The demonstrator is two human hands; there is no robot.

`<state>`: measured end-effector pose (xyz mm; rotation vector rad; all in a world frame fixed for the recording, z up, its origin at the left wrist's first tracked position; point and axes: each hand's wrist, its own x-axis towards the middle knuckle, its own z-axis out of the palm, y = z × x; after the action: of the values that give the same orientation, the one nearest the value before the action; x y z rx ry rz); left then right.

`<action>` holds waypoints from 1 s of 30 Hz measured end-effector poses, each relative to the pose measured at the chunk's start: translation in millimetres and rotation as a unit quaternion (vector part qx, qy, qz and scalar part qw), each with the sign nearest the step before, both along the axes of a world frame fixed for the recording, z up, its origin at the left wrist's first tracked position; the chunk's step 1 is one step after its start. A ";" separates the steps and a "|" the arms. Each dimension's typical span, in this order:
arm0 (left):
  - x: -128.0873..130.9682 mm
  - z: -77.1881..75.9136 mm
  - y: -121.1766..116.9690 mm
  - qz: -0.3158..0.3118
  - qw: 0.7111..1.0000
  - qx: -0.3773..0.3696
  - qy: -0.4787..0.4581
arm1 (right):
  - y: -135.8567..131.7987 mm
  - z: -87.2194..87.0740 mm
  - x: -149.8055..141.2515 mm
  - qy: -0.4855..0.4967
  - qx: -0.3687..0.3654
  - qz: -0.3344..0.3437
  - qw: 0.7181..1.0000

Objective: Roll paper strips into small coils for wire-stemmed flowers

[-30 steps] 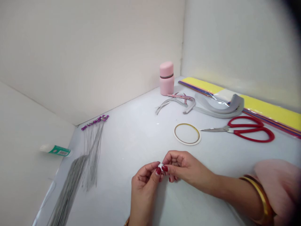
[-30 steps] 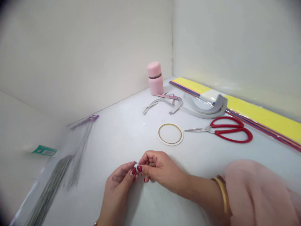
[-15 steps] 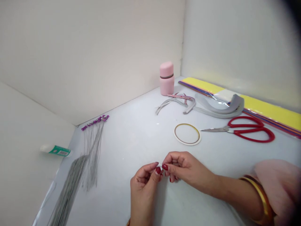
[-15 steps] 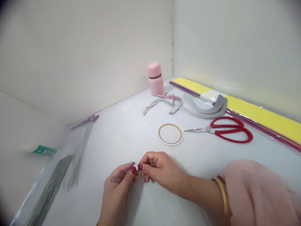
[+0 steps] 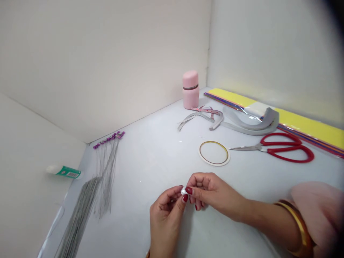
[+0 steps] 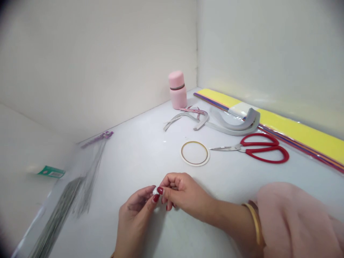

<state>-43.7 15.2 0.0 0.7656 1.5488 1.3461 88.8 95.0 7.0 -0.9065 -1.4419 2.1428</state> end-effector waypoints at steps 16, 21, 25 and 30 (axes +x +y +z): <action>-2.7 0.7 -1.9 -0.050 0.987 0.082 0.131 | -5.0 0.7 2.9 -0.018 0.079 0.003 0.997; -0.1 3.2 -2.2 -0.056 0.988 0.082 0.121 | -3.8 1.7 0.6 0.005 0.018 0.022 1.000; 2.5 5.1 -1.8 -0.018 0.998 0.027 0.060 | -2.9 2.3 0.6 0.022 0.013 -0.002 1.000; 3.6 8.4 -1.6 -0.054 0.990 0.041 0.120 | -4.2 3.2 0.4 0.016 0.014 -0.001 1.000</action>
<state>-40.2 13.6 8.4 1.0813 1.6192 1.2805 89.3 90.9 10.2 -0.8595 -1.4508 2.1199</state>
